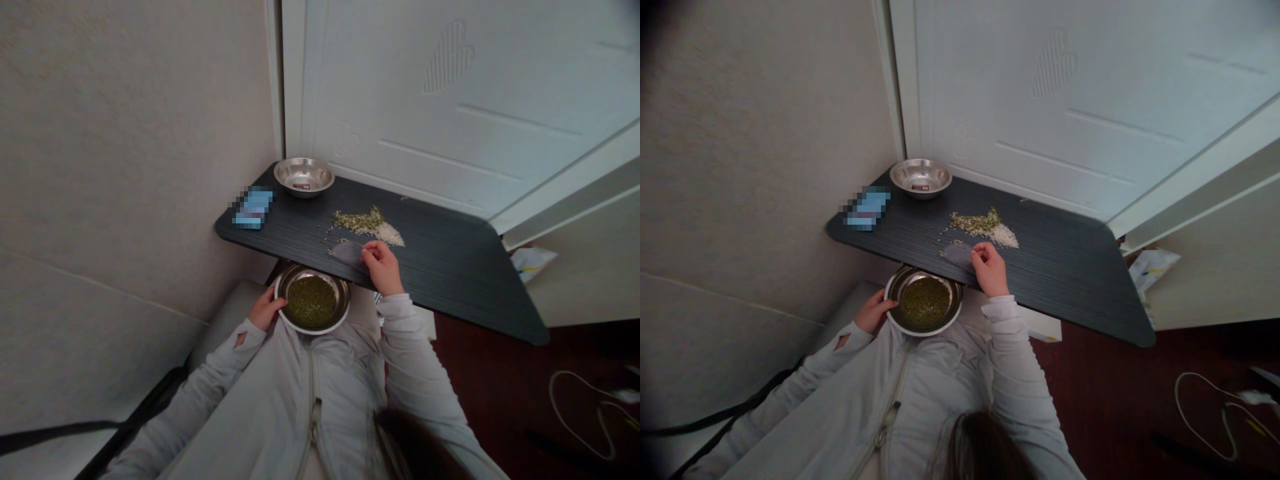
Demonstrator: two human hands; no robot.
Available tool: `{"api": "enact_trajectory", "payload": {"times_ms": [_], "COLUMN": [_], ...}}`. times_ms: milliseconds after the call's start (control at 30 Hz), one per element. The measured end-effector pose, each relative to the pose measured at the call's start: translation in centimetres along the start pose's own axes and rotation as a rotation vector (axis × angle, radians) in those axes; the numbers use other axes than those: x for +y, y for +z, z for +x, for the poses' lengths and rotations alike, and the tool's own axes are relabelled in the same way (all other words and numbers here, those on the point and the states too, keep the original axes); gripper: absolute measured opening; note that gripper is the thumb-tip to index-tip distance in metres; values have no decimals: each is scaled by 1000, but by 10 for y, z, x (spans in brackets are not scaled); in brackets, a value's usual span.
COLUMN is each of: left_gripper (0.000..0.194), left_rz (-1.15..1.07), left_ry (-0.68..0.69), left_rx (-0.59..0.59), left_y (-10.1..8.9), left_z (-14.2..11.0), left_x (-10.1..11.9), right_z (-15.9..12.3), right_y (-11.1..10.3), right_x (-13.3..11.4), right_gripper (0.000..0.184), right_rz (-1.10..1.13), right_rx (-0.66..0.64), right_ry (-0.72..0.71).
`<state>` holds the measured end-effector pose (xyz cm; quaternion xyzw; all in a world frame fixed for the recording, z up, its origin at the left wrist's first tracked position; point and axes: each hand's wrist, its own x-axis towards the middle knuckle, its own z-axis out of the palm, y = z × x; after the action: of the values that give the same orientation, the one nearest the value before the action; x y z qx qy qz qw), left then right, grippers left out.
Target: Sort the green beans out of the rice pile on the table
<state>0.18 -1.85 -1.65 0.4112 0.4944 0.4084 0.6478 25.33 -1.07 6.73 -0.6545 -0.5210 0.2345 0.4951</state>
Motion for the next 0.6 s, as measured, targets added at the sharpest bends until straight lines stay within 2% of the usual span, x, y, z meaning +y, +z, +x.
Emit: {"api": "enact_trajectory", "payload": {"times_ms": [600], "left_gripper": [42], "left_rz": [42], "left_ry": [8], "left_rx": [-7], "left_y": [-3], "left_z": [3], "left_x": [-3], "right_z": [0], "right_y": [1], "right_x": [-3], "right_gripper": [20], "right_rz": [-86], "right_rx": [-131], "right_ry": [-71]}}
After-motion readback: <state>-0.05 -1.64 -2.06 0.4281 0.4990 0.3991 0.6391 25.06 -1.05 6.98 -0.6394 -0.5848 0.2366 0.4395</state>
